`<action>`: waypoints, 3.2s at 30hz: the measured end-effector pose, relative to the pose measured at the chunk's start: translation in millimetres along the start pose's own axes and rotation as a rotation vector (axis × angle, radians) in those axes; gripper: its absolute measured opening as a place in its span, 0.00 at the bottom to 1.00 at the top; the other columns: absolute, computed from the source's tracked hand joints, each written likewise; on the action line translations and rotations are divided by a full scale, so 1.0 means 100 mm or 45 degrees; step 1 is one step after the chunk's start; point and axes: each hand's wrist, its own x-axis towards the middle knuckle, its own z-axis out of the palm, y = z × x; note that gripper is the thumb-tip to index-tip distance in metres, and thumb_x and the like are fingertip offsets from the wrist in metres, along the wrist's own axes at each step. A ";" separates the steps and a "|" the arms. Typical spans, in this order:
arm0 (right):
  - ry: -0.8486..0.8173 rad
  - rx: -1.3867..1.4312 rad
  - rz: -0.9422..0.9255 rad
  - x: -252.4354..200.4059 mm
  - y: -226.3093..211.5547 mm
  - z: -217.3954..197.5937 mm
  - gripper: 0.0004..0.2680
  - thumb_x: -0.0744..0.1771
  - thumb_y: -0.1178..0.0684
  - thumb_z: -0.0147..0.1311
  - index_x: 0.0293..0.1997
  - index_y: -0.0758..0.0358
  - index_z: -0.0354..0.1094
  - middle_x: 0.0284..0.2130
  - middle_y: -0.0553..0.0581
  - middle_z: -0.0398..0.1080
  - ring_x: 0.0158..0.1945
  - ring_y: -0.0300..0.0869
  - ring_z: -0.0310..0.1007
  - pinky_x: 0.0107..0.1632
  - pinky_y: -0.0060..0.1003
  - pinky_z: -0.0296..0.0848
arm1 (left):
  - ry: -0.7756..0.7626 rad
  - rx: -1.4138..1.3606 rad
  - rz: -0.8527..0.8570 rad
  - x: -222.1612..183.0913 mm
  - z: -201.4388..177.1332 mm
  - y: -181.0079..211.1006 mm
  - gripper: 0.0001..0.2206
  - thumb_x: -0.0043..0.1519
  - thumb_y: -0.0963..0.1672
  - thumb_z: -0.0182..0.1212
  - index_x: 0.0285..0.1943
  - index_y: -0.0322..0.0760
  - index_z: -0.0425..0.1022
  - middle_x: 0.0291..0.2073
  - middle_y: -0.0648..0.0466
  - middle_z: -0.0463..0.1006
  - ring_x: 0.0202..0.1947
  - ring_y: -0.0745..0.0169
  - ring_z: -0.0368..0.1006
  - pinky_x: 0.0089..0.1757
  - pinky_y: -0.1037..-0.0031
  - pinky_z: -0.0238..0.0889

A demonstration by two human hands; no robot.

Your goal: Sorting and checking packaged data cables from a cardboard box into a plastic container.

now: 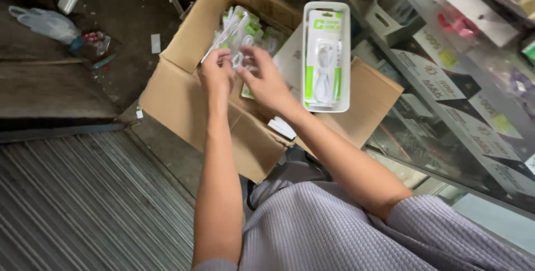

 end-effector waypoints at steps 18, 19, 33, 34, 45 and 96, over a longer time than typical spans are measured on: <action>0.328 0.483 0.814 1.03 2.19 0.74 0.12 0.69 0.54 0.44 0.56 0.66 0.68 0.40 0.58 0.74 0.41 0.42 0.71 0.45 0.40 0.71 | -0.272 0.496 -0.109 0.58 0.51 -1.27 0.18 0.55 0.41 0.65 0.55 0.33 0.78 0.54 0.39 0.77 0.57 0.38 0.71 0.56 0.58 0.61; 0.330 0.484 0.818 1.04 2.30 0.74 0.12 0.69 0.54 0.44 0.56 0.66 0.68 0.40 0.58 0.74 0.41 0.42 0.71 0.45 0.40 0.71 | -0.276 0.497 -0.111 0.57 0.51 -1.25 0.18 0.55 0.41 0.65 0.55 0.33 0.78 0.54 0.39 0.77 0.57 0.38 0.71 0.56 0.58 0.61; 0.346 0.571 1.037 1.03 1.88 0.61 0.10 0.70 0.48 0.42 0.53 0.52 0.68 0.41 0.45 0.69 0.37 0.36 0.67 0.41 0.38 0.67 | -0.311 0.740 -0.309 0.68 0.45 -1.06 0.06 0.60 0.41 0.60 0.39 0.43 0.84 0.39 0.42 0.82 0.42 0.39 0.79 0.44 0.55 0.71; 0.349 0.572 1.038 1.02 1.94 0.62 0.10 0.70 0.48 0.42 0.53 0.52 0.68 0.41 0.45 0.69 0.37 0.36 0.67 0.41 0.38 0.67 | -0.314 0.740 -0.309 0.68 0.44 -1.07 0.06 0.60 0.41 0.60 0.39 0.43 0.84 0.39 0.42 0.82 0.42 0.39 0.79 0.44 0.55 0.71; 0.736 0.257 0.725 1.00 2.05 0.71 0.16 0.62 0.59 0.65 0.49 0.66 0.61 0.32 0.51 0.68 0.29 0.36 0.67 0.26 0.33 0.67 | -0.219 0.522 -0.438 0.70 0.43 -1.30 0.07 0.58 0.42 0.58 0.37 0.39 0.84 0.39 0.40 0.82 0.44 0.38 0.78 0.46 0.56 0.70; 0.372 -0.012 0.241 0.89 1.50 0.73 0.11 0.69 0.49 0.55 0.41 0.69 0.76 0.27 0.52 0.77 0.32 0.39 0.73 0.37 0.37 0.73 | -0.156 0.297 -0.267 0.58 0.02 -0.58 0.12 0.62 0.39 0.56 0.53 0.33 0.76 0.47 0.37 0.80 0.51 0.36 0.75 0.52 0.56 0.66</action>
